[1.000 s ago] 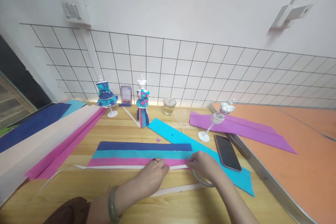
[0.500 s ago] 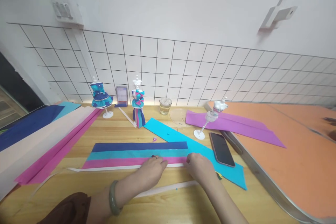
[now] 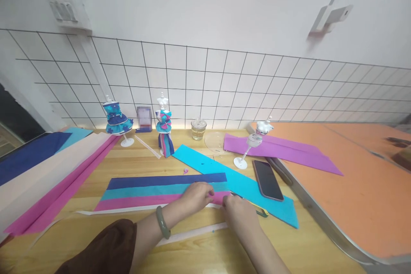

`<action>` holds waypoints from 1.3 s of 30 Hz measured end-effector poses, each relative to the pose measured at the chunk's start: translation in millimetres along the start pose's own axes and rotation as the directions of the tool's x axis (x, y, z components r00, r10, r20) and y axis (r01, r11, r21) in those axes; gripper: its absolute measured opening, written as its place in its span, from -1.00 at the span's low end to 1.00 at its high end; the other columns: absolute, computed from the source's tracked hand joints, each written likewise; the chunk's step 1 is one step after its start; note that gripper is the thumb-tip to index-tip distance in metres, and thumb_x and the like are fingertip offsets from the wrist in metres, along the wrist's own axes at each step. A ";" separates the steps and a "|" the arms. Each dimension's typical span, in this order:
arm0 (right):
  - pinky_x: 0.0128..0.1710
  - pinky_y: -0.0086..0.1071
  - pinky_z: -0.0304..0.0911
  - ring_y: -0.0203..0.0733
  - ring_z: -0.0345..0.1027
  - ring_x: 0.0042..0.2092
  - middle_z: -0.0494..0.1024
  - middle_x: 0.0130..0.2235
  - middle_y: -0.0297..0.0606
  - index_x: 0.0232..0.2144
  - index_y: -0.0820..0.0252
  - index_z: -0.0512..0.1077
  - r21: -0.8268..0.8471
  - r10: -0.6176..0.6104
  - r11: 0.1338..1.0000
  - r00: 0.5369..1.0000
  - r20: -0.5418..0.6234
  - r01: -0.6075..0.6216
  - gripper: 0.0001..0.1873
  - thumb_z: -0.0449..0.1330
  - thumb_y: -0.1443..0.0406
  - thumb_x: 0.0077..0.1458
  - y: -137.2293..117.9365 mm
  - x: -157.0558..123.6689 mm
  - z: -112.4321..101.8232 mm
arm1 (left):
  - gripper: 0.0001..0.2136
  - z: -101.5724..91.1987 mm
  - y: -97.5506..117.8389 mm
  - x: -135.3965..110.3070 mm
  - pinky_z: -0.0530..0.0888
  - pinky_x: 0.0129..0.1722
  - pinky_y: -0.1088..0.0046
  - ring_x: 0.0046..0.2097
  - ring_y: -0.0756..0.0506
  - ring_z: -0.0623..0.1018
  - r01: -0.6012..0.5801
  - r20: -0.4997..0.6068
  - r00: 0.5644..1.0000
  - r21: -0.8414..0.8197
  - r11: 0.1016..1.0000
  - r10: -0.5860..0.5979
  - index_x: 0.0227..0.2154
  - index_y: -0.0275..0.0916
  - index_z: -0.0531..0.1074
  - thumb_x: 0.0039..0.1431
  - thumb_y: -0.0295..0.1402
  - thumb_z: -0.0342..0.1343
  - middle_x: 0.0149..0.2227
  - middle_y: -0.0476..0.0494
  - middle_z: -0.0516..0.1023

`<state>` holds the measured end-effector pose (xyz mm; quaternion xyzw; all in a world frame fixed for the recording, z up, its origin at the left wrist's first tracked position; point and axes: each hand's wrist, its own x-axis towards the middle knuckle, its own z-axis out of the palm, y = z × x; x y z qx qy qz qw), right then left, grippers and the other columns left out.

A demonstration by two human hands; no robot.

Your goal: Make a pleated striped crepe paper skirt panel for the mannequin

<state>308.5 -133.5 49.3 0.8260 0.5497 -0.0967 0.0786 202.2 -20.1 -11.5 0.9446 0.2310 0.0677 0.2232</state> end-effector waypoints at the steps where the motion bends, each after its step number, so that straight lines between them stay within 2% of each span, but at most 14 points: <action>1: -0.47 -0.39 0.08 -0.01 0.43 -0.26 0.55 -0.32 -0.09 -0.37 0.20 0.47 -0.004 0.002 1.000 1.000 0.000 -0.002 -0.77 0.00 0.33 0.05 -0.2 -1.2 0.0 | -0.84 0.3 0.0 1.8 0.36 -0.25 0.43 -0.21 -0.10 0.48 0.011 0.006 1.000 0.001 1.000 -0.011 -0.31 -0.18 0.45 0.04 -0.34 0.03 -0.26 -0.07 0.53; 11: -0.48 -0.41 0.07 -0.02 0.43 -0.27 0.55 -0.32 -0.08 -0.40 0.19 0.46 0.013 -0.010 1.000 1.000 0.021 0.010 -0.75 -0.03 0.35 0.06 3.2 1.2 -1.3 | -0.76 -5.9 10.5 9.0 0.34 -0.30 0.39 -0.23 -0.17 0.49 0.061 0.055 0.997 0.023 0.998 -0.062 -0.33 -0.20 0.45 -0.06 -0.18 0.15 -0.30 -0.13 0.55; 14: -0.47 -0.38 0.07 0.00 0.43 -0.27 0.55 -0.33 -0.05 -0.42 0.22 0.45 0.015 0.006 1.000 1.000 0.019 -0.006 -0.72 -0.05 0.30 0.09 5.9 6.8 -1.3 | -0.78 -10.5 12.6 10.5 0.32 -0.34 0.41 -0.28 -0.17 0.50 0.069 0.059 0.996 0.016 0.997 -0.070 -0.40 -0.22 0.45 -0.01 -0.17 0.11 -0.36 -0.15 0.54; 17: -0.44 -0.36 0.07 0.03 0.42 -0.24 0.54 -0.30 0.00 -0.38 0.24 0.45 0.010 0.024 1.000 1.000 0.011 -0.024 -0.72 -0.05 0.28 0.09 7.9 11.0 -2.4 | -0.76 -18.1 10.0 8.2 0.30 -0.39 0.46 -0.33 -0.10 0.48 0.050 0.047 0.998 -0.018 0.999 -0.049 -0.48 -0.24 0.43 0.13 -0.24 -0.05 -0.42 -0.12 0.52; 19: -0.44 -0.36 0.07 0.02 0.42 -0.23 0.54 -0.29 -0.01 -0.36 0.24 0.44 0.014 0.032 0.999 0.999 0.004 -0.032 -0.72 -0.04 0.27 0.08 8.7 12.4 -3.5 | -0.78 -24.0 6.4 3.6 0.28 -0.41 0.51 -0.34 -0.05 0.47 0.024 0.032 0.999 -0.053 0.998 -0.023 -0.46 -0.23 0.42 0.16 -0.34 -0.12 -0.40 -0.08 0.52; 23: -0.44 -0.37 0.04 -0.02 0.41 -0.25 0.53 -0.30 -0.03 -0.39 0.23 0.43 0.023 0.032 0.999 0.999 -0.005 -0.031 -0.74 -0.04 0.26 0.07 9.8 14.3 -4.3 | -0.81 -31.9 -0.8 -11.1 0.29 -0.37 0.57 -0.28 0.01 0.44 -0.028 -0.020 0.999 -0.116 0.993 0.025 -0.31 -0.21 0.39 0.13 -0.47 -0.13 -0.27 -0.03 0.50; 27: -0.45 -0.38 0.01 -0.03 0.41 -0.27 0.53 -0.33 -0.04 -0.44 0.23 0.43 0.035 0.023 0.999 1.000 0.006 -0.023 -0.75 -0.03 0.28 0.05 12.4 19.0 -1.8 | -0.79 -30.0 -5.6 -29.1 0.31 -0.26 0.53 -0.24 0.00 0.43 -0.132 -0.110 0.987 -0.154 0.979 0.116 -0.29 -0.26 0.39 0.17 -0.48 -0.15 -0.26 -0.08 0.49; 33: -0.48 -0.39 -0.01 -0.03 0.41 -0.28 0.53 -0.34 -0.07 -0.45 0.22 0.43 0.070 0.016 0.997 0.998 0.066 -0.021 -0.78 0.00 0.28 0.02 18.4 32.0 1.0 | -0.80 -18.6 -8.1 -51.7 0.28 -0.20 0.43 -0.21 -0.07 0.37 -0.202 -0.072 0.975 0.115 0.973 0.211 -0.32 -0.25 0.40 0.20 -0.44 -0.15 -0.33 -0.11 0.45; 39: -0.51 -0.41 -0.01 -0.08 0.40 -0.33 0.52 -0.37 -0.09 -0.48 0.23 0.45 0.110 0.011 0.994 0.991 0.133 -0.026 -0.81 0.05 0.30 -0.05 23.4 41.7 0.3 | -0.79 -5.7 -6.6 -55.8 0.27 -0.28 0.46 -0.21 -0.06 0.33 -0.189 -0.042 0.978 0.219 0.957 0.203 -0.32 -0.27 0.36 0.16 -0.57 -0.17 -0.29 -0.12 0.38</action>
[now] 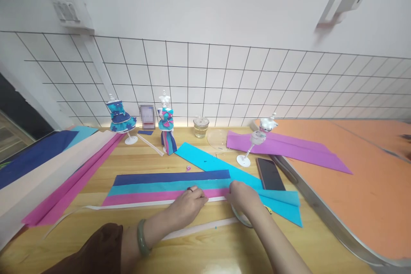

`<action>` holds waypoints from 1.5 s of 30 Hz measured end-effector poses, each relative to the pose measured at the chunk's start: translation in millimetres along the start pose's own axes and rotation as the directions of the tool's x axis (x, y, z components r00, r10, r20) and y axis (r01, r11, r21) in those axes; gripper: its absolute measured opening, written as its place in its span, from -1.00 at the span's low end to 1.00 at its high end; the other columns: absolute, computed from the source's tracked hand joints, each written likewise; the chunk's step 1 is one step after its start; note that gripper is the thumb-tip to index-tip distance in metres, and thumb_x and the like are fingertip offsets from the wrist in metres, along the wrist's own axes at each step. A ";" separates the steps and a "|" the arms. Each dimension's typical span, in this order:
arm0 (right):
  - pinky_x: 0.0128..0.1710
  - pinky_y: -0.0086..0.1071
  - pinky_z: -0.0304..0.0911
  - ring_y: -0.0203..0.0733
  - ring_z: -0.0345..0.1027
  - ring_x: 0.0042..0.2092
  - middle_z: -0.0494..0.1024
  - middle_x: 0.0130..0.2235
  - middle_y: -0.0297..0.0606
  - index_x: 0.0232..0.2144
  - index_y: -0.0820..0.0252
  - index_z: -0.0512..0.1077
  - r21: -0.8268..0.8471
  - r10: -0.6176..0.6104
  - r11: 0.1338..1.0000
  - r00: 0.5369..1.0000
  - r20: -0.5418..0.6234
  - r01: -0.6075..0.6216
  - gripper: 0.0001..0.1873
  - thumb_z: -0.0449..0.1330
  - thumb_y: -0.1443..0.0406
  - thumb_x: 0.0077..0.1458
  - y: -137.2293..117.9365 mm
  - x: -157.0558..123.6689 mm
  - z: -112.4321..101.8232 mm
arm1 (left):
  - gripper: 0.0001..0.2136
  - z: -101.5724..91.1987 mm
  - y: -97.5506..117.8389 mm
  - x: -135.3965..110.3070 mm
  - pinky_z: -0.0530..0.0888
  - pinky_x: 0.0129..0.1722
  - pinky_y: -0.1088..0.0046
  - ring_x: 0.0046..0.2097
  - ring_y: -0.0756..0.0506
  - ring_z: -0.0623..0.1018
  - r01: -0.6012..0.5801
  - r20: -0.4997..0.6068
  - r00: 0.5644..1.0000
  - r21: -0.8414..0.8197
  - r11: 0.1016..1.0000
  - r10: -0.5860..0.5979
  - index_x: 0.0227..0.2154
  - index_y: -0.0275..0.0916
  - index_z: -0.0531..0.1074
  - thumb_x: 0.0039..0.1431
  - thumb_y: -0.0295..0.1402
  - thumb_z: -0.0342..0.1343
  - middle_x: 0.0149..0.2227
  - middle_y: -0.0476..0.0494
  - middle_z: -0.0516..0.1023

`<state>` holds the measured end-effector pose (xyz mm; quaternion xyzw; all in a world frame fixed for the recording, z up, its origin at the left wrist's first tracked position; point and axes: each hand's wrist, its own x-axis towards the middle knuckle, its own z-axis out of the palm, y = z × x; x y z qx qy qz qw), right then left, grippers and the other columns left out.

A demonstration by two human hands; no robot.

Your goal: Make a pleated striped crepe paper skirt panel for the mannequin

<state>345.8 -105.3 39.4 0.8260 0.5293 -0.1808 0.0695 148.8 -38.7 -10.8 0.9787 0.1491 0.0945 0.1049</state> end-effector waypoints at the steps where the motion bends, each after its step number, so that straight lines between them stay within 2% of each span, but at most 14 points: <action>1: -0.51 -0.41 -0.01 -0.09 0.40 -0.34 0.52 -0.38 -0.10 -0.49 0.23 0.45 0.008 -0.002 1.000 1.000 0.008 0.002 -0.81 0.05 0.30 -0.06 0.4 1.0 -0.1 | -0.79 1.6 0.0 0.6 0.27 -0.27 0.45 -0.20 -0.06 0.32 0.001 0.003 1.000 0.010 1.000 -0.001 -0.31 -0.26 0.36 0.16 -0.57 -0.17 -0.28 -0.11 0.37; 9: -0.52 -0.42 -0.02 -0.18 0.37 -0.37 0.52 -0.41 -0.16 -0.52 0.23 0.45 0.082 -0.022 0.996 0.999 0.046 0.019 -0.83 0.07 0.31 -0.09 1.3 9.3 -3.2 | -0.81 5.2 -2.8 10.6 0.24 -0.33 0.44 -0.25 -0.09 0.33 -0.025 0.039 0.999 0.088 0.996 0.022 -0.33 -0.27 0.37 0.18 -0.50 -0.15 -0.33 -0.12 0.37; 15: -0.51 -0.44 0.01 -0.20 0.36 -0.36 0.52 -0.38 -0.20 -0.47 0.20 0.46 0.117 -0.007 0.993 0.999 0.053 0.000 -0.83 0.09 0.27 -0.09 2.5 12.5 -6.9 | -0.75 1.9 -1.3 14.9 0.23 -0.36 0.44 -0.31 -0.08 0.33 0.014 0.040 0.999 0.106 0.994 -0.019 -0.31 -0.22 0.41 0.20 -0.45 -0.20 -0.38 -0.12 0.36; 18: -0.51 -0.44 0.02 -0.20 0.36 -0.36 0.52 -0.39 -0.20 -0.47 0.21 0.46 0.121 0.005 0.993 0.998 0.058 -0.012 -0.83 0.10 0.26 -0.10 3.3 13.5 -6.3 | -0.72 1.2 -0.7 15.1 0.22 -0.37 0.44 -0.33 -0.07 0.32 0.017 0.023 1.000 0.087 0.996 -0.019 -0.27 -0.18 0.42 0.22 -0.42 -0.23 -0.39 -0.11 0.35; 25: -0.52 -0.45 0.00 -0.21 0.35 -0.39 0.51 -0.42 -0.21 -0.51 0.22 0.46 0.120 0.019 0.992 0.996 0.089 -0.030 -0.84 0.11 0.27 -0.14 4.2 14.9 -5.4 | -0.73 1.5 -2.0 15.6 0.22 -0.31 0.45 -0.31 -0.06 0.31 0.010 0.046 0.999 0.023 1.000 -0.011 -0.26 -0.16 0.43 0.18 -0.49 -0.18 -0.35 -0.11 0.35; 32: -0.56 -0.45 -0.06 -0.28 0.24 -0.52 0.37 -0.62 -0.32 -0.65 0.25 0.41 0.138 0.007 0.990 0.987 0.159 -0.029 -0.87 0.13 0.30 -0.19 6.8 20.7 -5.0 | -0.71 4.0 -6.2 17.7 0.22 -0.28 0.44 -0.28 -0.08 0.31 -0.011 0.061 0.998 -0.012 1.000 0.011 -0.21 -0.12 0.42 0.15 -0.51 -0.16 -0.35 -0.10 0.33; 39: -0.57 -0.45 -0.09 -0.33 0.17 -0.56 0.29 -0.67 -0.37 -0.70 0.24 0.36 0.202 -0.021 0.979 0.984 0.174 -0.015 -0.82 0.14 0.25 -0.22 16.7 24.2 -3.6 | -0.70 1.6 -1.7 18.5 0.21 -0.36 0.45 -0.29 -0.10 0.29 -0.041 0.110 0.993 0.077 0.996 0.032 -0.11 -0.08 0.35 0.15 -0.46 -0.15 -0.35 -0.12 0.28; 45: -0.62 -0.47 -0.10 -0.39 0.06 -0.60 0.20 -0.69 -0.44 -0.69 0.22 0.34 0.285 -0.037 0.958 0.982 0.184 -0.017 -0.87 0.14 0.26 -0.25 26.0 25.5 -5.1 | -0.63 -1.5 1.0 22.1 0.21 -0.36 0.45 -0.28 -0.10 0.31 -0.055 0.163 0.986 0.121 0.991 0.034 -0.03 -0.02 0.26 0.10 -0.48 -0.10 -0.31 -0.12 0.27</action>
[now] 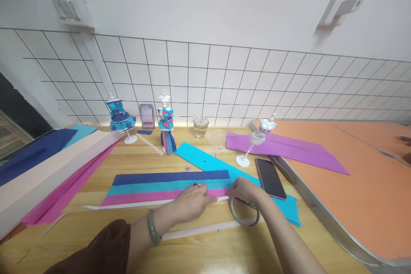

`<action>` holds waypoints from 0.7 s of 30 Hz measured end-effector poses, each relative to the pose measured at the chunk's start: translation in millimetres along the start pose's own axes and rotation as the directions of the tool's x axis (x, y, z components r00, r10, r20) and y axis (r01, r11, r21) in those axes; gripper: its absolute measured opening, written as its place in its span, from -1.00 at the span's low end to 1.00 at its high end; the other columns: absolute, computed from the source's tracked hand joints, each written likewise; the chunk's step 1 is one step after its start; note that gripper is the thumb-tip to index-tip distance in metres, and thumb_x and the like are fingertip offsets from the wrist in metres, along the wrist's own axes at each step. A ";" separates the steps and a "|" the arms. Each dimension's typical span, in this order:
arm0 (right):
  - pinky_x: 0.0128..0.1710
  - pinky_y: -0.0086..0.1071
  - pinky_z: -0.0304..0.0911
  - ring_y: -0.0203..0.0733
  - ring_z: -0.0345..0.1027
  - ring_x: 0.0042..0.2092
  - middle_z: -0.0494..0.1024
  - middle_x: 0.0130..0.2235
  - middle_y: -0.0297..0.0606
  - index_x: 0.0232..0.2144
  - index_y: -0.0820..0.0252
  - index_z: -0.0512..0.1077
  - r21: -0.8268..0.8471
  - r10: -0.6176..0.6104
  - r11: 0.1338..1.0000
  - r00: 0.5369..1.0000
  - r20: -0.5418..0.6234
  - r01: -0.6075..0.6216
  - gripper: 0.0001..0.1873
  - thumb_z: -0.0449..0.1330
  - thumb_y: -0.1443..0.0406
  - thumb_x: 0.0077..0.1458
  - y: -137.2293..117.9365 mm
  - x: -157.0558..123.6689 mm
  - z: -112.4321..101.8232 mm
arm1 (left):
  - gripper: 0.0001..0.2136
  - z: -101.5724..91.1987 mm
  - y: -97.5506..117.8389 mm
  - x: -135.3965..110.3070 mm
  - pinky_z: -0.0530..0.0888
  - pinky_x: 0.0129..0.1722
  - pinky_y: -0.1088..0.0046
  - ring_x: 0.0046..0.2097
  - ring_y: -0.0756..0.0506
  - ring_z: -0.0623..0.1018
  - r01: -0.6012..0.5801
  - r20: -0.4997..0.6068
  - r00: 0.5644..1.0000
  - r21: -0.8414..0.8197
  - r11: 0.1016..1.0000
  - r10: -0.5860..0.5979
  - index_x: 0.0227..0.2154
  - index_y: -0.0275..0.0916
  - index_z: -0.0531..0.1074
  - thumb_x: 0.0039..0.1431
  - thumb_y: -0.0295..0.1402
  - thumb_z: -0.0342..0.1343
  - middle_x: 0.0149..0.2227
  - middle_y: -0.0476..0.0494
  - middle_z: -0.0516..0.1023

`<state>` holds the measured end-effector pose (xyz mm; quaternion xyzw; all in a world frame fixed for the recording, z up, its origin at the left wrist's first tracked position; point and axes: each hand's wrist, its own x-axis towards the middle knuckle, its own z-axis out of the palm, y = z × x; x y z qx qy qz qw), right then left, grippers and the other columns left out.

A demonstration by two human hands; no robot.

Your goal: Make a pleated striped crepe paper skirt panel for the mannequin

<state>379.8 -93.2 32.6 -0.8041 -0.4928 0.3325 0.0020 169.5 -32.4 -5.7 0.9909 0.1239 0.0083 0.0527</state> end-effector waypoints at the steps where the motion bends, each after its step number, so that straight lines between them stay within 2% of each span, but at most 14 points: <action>1: -0.64 -0.47 -0.11 -0.39 0.03 -0.62 0.17 -0.70 -0.45 -0.69 0.22 0.34 0.011 0.010 1.000 1.000 0.002 -0.010 -0.87 0.14 0.26 -0.25 1.2 0.4 -0.1 | -0.63 -0.7 -0.2 0.9 0.22 -0.36 0.44 -0.29 -0.10 0.32 -0.007 0.007 1.000 0.004 1.000 0.007 -0.03 -0.01 0.25 0.10 -0.48 -0.11 -0.31 -0.11 0.27; 12: -0.69 -0.46 -0.08 -0.37 0.01 -0.68 0.09 -0.77 -0.48 -0.73 0.19 0.25 0.046 0.076 0.996 0.997 0.018 -0.077 -0.69 0.21 0.11 -0.23 19.4 10.4 1.2 | -0.67 -2.6 5.1 8.6 0.22 -0.41 0.45 -0.33 -0.09 0.34 -0.024 0.009 1.000 0.059 0.998 0.024 -0.07 -0.06 0.27 0.10 -0.46 -0.12 -0.32 -0.16 0.31; 21: -0.71 -0.45 -0.06 -0.34 0.07 -0.70 0.10 -0.81 -0.46 -0.75 0.18 0.24 0.015 0.102 0.995 0.992 0.076 -0.104 -0.74 0.17 0.20 -0.21 25.1 15.8 0.7 | -0.64 -7.3 7.0 8.3 0.20 -0.45 0.44 -0.32 -0.13 0.36 -0.023 0.018 1.000 0.082 0.996 0.022 -0.02 0.00 0.22 0.13 -0.46 -0.16 -0.31 -0.17 0.34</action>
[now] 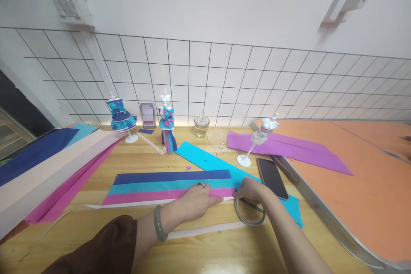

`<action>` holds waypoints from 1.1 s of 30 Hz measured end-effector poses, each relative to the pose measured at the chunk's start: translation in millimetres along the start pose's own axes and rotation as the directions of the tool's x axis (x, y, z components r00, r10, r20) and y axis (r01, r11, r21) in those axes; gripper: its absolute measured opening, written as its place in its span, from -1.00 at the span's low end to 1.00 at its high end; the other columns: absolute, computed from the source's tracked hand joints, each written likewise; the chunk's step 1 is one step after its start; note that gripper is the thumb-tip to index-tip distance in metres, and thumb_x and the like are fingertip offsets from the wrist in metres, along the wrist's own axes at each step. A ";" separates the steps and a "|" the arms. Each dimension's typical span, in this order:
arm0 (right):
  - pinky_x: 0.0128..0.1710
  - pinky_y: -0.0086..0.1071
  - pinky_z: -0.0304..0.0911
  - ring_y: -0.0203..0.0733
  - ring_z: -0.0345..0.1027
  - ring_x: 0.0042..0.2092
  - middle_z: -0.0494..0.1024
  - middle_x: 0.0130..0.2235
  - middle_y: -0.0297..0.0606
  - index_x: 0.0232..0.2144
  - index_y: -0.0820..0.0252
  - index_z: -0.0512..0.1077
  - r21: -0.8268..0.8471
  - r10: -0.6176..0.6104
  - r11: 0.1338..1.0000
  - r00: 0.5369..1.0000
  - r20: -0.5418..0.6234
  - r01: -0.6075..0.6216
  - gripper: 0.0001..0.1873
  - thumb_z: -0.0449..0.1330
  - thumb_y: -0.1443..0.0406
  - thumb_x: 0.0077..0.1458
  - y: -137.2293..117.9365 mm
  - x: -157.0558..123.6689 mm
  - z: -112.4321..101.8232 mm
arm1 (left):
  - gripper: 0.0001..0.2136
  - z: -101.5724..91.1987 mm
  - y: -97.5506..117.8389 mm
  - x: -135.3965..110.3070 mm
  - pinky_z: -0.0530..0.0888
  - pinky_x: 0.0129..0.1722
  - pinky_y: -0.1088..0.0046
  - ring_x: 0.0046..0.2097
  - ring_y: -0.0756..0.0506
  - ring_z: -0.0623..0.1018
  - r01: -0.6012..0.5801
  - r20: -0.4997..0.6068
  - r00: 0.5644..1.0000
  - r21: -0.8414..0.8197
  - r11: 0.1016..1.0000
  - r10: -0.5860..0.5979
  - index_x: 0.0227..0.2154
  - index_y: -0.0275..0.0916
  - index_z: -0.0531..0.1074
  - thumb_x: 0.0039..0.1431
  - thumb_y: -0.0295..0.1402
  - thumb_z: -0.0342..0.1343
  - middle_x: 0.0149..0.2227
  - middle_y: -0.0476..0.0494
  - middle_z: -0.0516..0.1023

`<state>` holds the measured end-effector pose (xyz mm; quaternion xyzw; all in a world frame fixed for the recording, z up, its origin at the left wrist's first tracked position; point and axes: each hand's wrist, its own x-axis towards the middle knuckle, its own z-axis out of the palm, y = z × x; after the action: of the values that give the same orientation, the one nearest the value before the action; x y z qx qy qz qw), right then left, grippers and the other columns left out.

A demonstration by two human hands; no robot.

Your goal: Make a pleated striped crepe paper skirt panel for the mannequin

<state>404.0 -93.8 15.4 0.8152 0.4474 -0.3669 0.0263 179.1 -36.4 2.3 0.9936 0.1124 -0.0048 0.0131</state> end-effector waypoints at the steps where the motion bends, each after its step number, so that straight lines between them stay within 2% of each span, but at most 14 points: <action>1: -0.71 -0.46 -0.05 -0.33 0.09 -0.70 0.11 -0.81 -0.45 -0.74 0.19 0.25 -0.007 0.007 1.000 1.000 0.000 -0.007 -0.75 0.16 0.20 -0.21 -0.2 0.2 -0.1 | -0.63 0.0 0.1 -0.1 0.20 -0.44 0.44 -0.31 -0.13 0.36 0.007 0.002 1.000 -0.006 1.000 -0.007 -0.01 0.01 0.22 0.14 -0.45 -0.16 -0.30 -0.17 0.34; 8: -0.68 -0.44 0.00 -0.26 0.20 -0.65 0.24 -0.74 -0.36 -0.67 0.24 0.35 -0.105 0.044 0.993 0.998 -0.039 -0.048 -0.80 0.16 0.20 -0.23 -4.9 -2.9 -0.8 | -0.64 4.0 0.2 0.3 0.20 -0.45 0.43 -0.32 -0.15 0.38 0.013 -0.011 1.000 -0.028 1.000 -0.014 -0.03 0.01 0.22 0.12 -0.44 -0.13 -0.29 -0.19 0.34; 16: -0.52 -0.37 0.11 -0.06 0.37 -0.38 0.43 -0.52 -0.19 -0.60 0.25 0.40 -0.281 0.040 0.956 0.988 -0.147 -0.080 -0.78 0.18 0.18 -0.30 -6.8 0.9 2.3 | -0.61 2.2 1.9 0.6 0.20 -0.44 0.45 -0.31 -0.14 0.37 0.040 0.027 0.999 -0.025 0.999 -0.039 -0.01 0.04 0.20 0.10 -0.46 -0.12 -0.29 -0.16 0.34; 21: -0.46 -0.34 0.15 -0.03 0.40 -0.33 0.47 -0.46 -0.15 -0.54 0.24 0.41 -0.328 0.039 0.941 0.988 -0.147 -0.086 -0.77 0.18 0.18 -0.28 -9.3 -2.0 2.2 | -0.63 -1.8 2.6 -1.2 0.21 -0.44 0.45 -0.30 -0.14 0.38 0.044 0.010 0.999 -0.030 0.999 -0.044 -0.04 0.00 0.24 0.09 -0.47 -0.11 -0.30 -0.17 0.34; 27: -0.46 -0.29 0.18 0.00 0.40 -0.36 0.44 -0.54 -0.17 -0.64 0.23 0.34 -0.308 0.069 0.946 0.989 -0.130 -0.106 -0.84 0.20 0.24 -0.31 -10.2 -5.3 1.5 | -0.64 -4.9 4.6 -1.8 0.25 -0.39 0.42 -0.30 -0.13 0.37 0.043 0.011 0.999 -0.063 0.997 -0.042 -0.06 -0.05 0.28 0.09 -0.49 -0.11 -0.30 -0.20 0.34; 33: -0.58 -0.36 0.12 -0.15 0.32 -0.54 0.35 -0.65 -0.26 -0.72 0.23 0.28 -0.212 0.088 0.972 0.993 -0.081 -0.103 -0.81 0.17 0.25 -0.25 -9.3 -10.4 2.6 | -0.67 1.2 7.7 -11.0 0.30 -0.32 0.36 -0.22 -0.16 0.35 0.057 -0.046 0.997 -0.042 0.997 -0.059 -0.07 -0.12 0.28 0.10 -0.50 -0.13 -0.28 -0.23 0.32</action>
<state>392.1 -96.6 22.6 0.8407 0.4454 -0.2852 0.1163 170.1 -46.3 1.4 0.9892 0.1416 0.0206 0.0305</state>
